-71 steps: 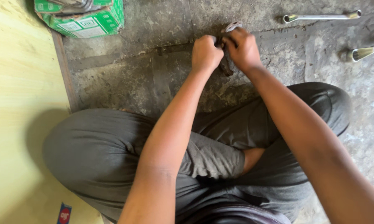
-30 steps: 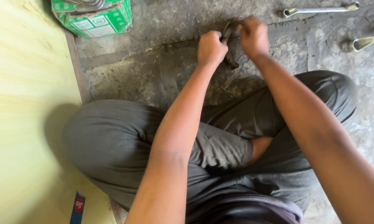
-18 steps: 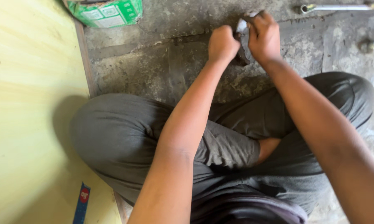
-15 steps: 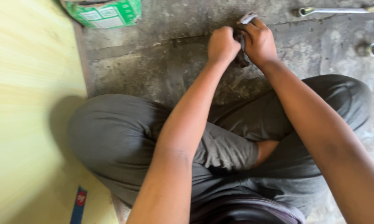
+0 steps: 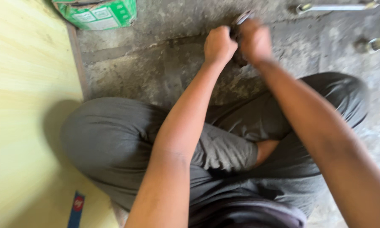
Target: The person scrapes grime and debris from a metal brake shoe using a small hand tool while sitting on the floor.
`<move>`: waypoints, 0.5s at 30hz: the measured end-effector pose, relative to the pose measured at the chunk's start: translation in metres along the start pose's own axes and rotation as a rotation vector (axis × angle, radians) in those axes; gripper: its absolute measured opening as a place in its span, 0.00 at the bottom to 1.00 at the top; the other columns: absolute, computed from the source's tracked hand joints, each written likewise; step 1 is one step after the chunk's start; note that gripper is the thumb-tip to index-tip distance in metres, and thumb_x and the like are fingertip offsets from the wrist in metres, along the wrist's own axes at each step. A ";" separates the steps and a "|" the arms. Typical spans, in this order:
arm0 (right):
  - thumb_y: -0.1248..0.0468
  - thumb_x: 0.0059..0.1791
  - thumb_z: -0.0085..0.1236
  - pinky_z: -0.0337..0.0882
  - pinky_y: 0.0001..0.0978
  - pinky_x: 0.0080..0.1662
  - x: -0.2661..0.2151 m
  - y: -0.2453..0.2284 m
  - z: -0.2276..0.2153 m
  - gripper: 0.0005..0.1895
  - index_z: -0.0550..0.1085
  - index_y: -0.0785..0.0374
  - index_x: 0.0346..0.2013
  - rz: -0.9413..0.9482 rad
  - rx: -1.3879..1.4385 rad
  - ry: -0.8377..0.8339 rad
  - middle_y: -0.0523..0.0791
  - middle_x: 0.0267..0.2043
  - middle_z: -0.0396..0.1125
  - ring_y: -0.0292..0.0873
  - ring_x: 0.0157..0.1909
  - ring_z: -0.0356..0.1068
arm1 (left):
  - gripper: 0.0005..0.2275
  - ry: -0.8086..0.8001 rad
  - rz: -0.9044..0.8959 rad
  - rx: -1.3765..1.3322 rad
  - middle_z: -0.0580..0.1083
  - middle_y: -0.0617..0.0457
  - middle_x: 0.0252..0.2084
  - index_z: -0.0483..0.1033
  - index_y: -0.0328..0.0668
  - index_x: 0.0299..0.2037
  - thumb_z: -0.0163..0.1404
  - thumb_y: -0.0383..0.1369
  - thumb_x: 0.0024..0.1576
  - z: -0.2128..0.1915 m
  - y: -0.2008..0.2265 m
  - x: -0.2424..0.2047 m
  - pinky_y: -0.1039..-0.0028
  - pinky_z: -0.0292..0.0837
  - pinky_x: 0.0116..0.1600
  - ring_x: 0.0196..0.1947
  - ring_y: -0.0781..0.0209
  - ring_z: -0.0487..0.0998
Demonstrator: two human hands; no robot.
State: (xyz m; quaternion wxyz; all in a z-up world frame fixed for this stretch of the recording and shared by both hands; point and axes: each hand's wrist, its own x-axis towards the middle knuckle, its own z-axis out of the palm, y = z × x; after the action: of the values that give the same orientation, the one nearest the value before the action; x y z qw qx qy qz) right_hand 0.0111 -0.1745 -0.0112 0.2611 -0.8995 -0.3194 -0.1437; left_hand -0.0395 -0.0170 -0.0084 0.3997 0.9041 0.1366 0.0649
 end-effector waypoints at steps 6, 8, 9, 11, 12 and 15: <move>0.78 0.48 0.52 0.71 0.53 0.42 -0.006 0.007 0.004 0.07 0.74 0.70 0.39 0.021 0.028 0.124 0.59 0.40 0.70 0.64 0.41 0.71 | 0.08 0.028 0.048 -0.070 0.79 0.36 0.32 0.82 0.38 0.31 0.57 0.35 0.50 0.000 0.002 -0.002 0.50 0.75 0.43 0.36 0.35 0.80; 0.78 0.45 0.52 0.71 0.54 0.43 -0.001 0.012 0.010 0.06 0.72 0.70 0.35 -0.119 -0.035 -0.045 0.60 0.38 0.68 0.65 0.41 0.70 | 0.08 0.024 0.020 -0.046 0.79 0.37 0.32 0.82 0.38 0.31 0.56 0.34 0.50 0.001 -0.001 -0.001 0.52 0.76 0.43 0.37 0.36 0.81; 0.79 0.46 0.51 0.71 0.53 0.44 0.005 0.016 0.008 0.06 0.72 0.70 0.35 -0.082 -0.010 -0.020 0.59 0.39 0.69 0.65 0.41 0.70 | 0.07 0.026 0.008 -0.043 0.79 0.37 0.32 0.82 0.38 0.31 0.56 0.34 0.49 0.003 0.001 0.002 0.52 0.77 0.44 0.37 0.36 0.81; 0.80 0.49 0.49 0.71 0.52 0.45 0.002 0.017 0.002 0.06 0.72 0.70 0.36 0.006 0.044 0.029 0.59 0.40 0.69 0.64 0.43 0.71 | 0.08 -0.008 0.012 -0.071 0.79 0.37 0.32 0.82 0.38 0.32 0.55 0.34 0.51 0.009 0.003 -0.002 0.52 0.76 0.45 0.37 0.37 0.82; 0.79 0.50 0.50 0.70 0.53 0.45 0.002 0.013 0.002 0.05 0.72 0.70 0.36 0.026 0.029 0.058 0.59 0.41 0.69 0.65 0.44 0.70 | 0.08 -0.026 0.021 -0.076 0.80 0.38 0.32 0.82 0.39 0.33 0.55 0.35 0.52 0.008 0.000 -0.001 0.52 0.76 0.45 0.37 0.37 0.82; 0.78 0.51 0.53 0.69 0.54 0.46 -0.003 -0.005 0.005 0.05 0.73 0.71 0.40 0.015 0.063 0.078 0.61 0.43 0.68 0.67 0.45 0.68 | 0.07 0.010 0.047 0.029 0.79 0.37 0.35 0.81 0.38 0.31 0.56 0.31 0.47 0.003 -0.008 -0.001 0.52 0.77 0.47 0.40 0.35 0.80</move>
State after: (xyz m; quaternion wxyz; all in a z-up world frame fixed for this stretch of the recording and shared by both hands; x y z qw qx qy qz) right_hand 0.0064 -0.1700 -0.0150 0.3027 -0.8869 -0.3065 -0.1668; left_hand -0.0413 -0.0144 -0.0169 0.3841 0.9125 0.1182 0.0766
